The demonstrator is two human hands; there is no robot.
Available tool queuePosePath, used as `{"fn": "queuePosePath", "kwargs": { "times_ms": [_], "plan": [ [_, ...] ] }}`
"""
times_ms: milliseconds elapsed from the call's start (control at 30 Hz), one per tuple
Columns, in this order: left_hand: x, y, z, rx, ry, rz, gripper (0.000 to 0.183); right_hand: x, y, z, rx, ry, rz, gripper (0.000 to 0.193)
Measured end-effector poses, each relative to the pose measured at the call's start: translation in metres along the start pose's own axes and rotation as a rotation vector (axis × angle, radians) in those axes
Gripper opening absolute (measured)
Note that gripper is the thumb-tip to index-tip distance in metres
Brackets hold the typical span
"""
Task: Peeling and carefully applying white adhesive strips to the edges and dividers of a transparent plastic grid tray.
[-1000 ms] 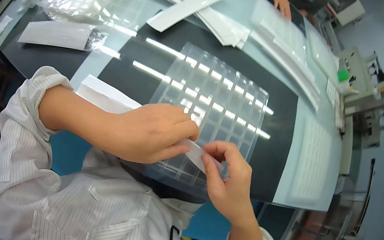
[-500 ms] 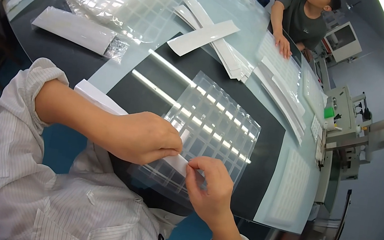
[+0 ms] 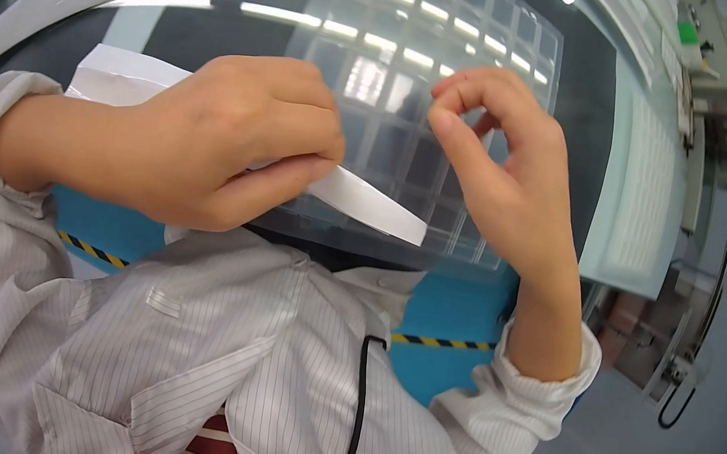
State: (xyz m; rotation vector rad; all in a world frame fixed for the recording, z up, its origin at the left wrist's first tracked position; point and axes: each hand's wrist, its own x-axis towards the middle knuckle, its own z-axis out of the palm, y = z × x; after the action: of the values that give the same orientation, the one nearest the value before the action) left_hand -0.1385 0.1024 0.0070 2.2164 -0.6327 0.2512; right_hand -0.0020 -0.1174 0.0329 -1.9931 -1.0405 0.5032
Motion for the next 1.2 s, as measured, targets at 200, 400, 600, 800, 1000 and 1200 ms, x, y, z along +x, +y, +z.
{"fn": "queuePosePath", "kwargs": {
  "times_ms": [200,400,600,800,1000,1200],
  "plan": [
    [0.001,-0.005,0.020,0.018,-0.004,0.119,0.007,0.002,0.018,0.008,-0.075,-0.025,0.027,0.010],
    [-0.005,-0.001,0.022,0.039,-0.034,0.134,0.010,-0.004,0.009,0.014,-0.074,-0.096,0.018,0.009],
    [-0.002,0.003,0.017,0.049,-0.049,0.117,0.010,-0.003,0.007,0.011,-0.105,-0.139,-0.017,0.009],
    [-0.004,0.005,0.018,0.061,-0.048,0.093,0.009,-0.003,0.007,0.013,-0.157,-0.129,-0.042,0.009],
    [-0.003,0.005,0.017,0.059,-0.049,0.098,0.010,-0.003,0.008,0.013,-0.177,-0.117,-0.078,0.009],
    [-0.005,0.004,0.004,0.053,-0.040,0.123,0.010,0.001,-0.010,0.017,-0.238,-0.079,-0.099,0.007]
  ]
}}
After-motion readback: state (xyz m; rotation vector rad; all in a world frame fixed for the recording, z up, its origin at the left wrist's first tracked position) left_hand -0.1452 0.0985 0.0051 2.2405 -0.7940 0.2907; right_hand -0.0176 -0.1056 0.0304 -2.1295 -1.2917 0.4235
